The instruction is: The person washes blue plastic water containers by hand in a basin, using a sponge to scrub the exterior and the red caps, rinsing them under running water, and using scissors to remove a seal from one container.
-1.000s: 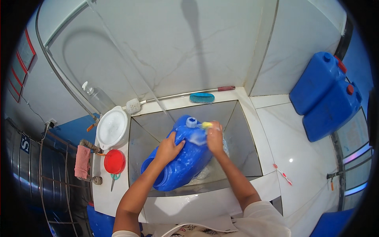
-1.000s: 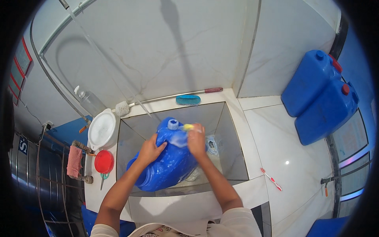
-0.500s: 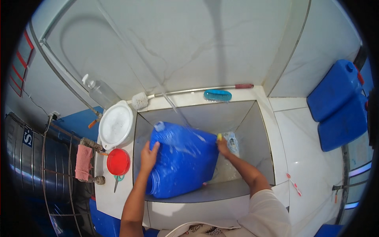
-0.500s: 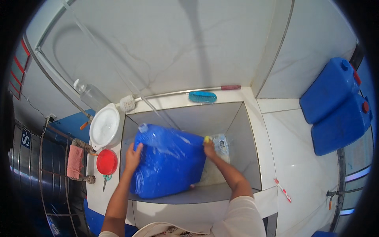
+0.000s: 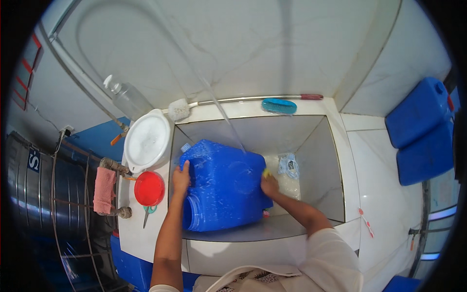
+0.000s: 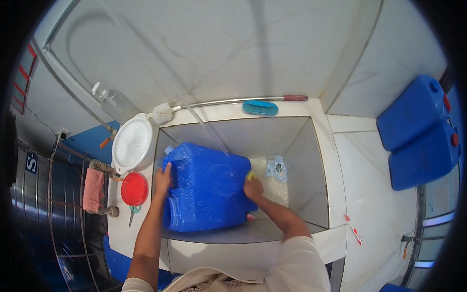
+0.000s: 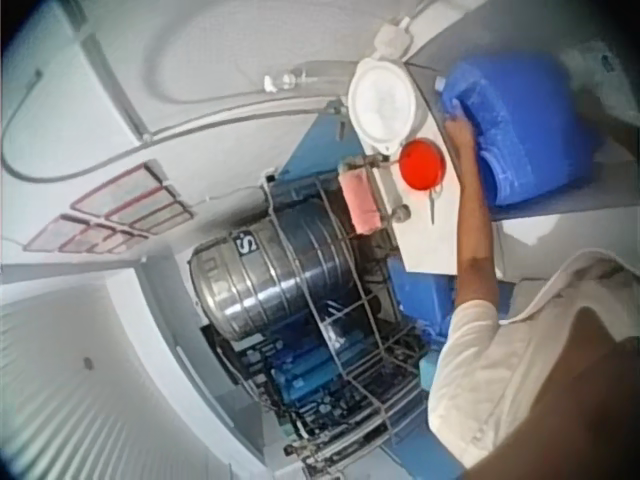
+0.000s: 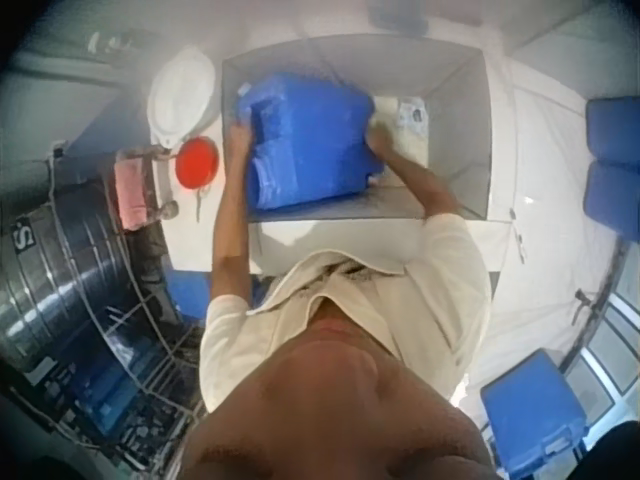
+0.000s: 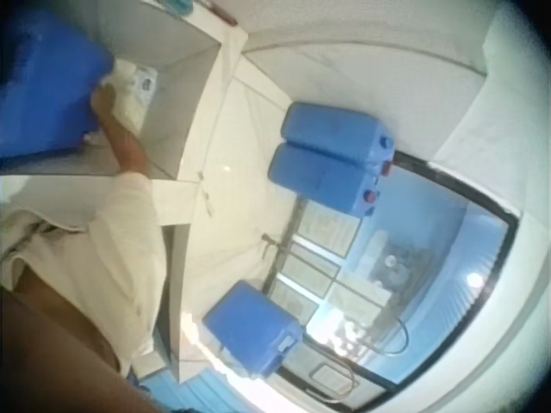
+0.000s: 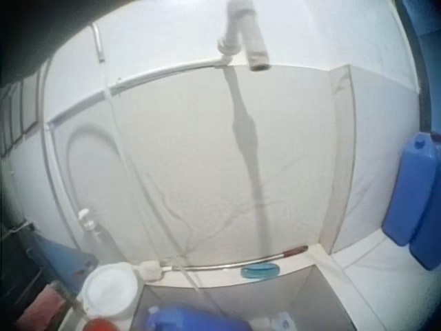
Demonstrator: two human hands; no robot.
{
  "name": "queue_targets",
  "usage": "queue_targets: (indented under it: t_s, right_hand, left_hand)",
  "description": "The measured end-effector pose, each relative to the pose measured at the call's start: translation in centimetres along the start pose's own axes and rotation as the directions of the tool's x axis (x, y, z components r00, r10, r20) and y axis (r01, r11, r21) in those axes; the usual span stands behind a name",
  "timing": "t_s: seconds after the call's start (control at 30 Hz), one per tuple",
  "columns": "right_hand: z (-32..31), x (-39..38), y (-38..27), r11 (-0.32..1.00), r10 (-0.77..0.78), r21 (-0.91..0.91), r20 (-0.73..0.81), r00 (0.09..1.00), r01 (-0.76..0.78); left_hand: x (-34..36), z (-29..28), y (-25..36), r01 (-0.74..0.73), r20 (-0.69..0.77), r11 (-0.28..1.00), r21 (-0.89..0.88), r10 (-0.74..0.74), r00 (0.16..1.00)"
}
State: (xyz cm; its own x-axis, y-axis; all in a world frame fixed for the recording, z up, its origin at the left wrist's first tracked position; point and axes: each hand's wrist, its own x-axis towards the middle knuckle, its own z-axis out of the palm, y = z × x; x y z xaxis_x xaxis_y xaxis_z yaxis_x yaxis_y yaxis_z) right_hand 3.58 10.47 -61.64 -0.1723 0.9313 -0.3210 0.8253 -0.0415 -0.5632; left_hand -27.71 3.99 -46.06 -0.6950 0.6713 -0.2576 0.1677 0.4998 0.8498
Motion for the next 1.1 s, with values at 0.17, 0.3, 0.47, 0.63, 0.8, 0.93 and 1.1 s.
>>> queue_targets:
  t_s: [0.17,0.3,0.47,0.63,0.8,0.93,1.1]
  right_hand:
    - [-0.6,-11.4,-7.5,0.757,-0.633,0.093,-0.142,0.761,0.647]
    - [-5.5,-6.2,-20.2,0.447,-0.889,-0.027,-0.125,0.441,0.894]
    - [-2.8,-1.9,-25.3,0.274,-0.847,-0.291,0.379,0.374,0.916]
    - [-8.0,-4.1,-25.3,0.402,-0.748,-0.263,0.457,0.481,0.877]
    - [-9.8,-4.5,-38.0,0.283,-0.959,-0.006,0.022,0.283,0.959]
    - [-9.7,-2.5,-39.3,0.574,-0.812,0.159,0.239,0.533,0.803]
    - [-20.8,1.6,-32.0,0.813,-0.265,0.582,0.332,0.905,0.024]
  left_hand:
    - [1.0,-0.4,-2.8,-0.010,-0.056,0.984,0.178,0.020,0.998]
    - [0.1,-0.2,-1.4,-0.086,-0.051,0.971,0.224,0.099,0.994]
    - [-0.3,0.3,0.2,-0.122,-0.022,0.949,0.290,0.134,0.991]
    - [-0.7,-0.5,-0.5,-0.109,-0.017,0.961,0.253,0.117,0.993]
    - [0.2,0.3,-1.4,-0.195,-0.025,0.957,0.216,0.205,0.978]
    - [-1.5,0.2,1.4,-0.232,-0.028,0.946,0.226,0.245,0.969]
    - [-1.5,1.2,3.4,-0.352,0.090,0.928,0.122,0.343,0.935]
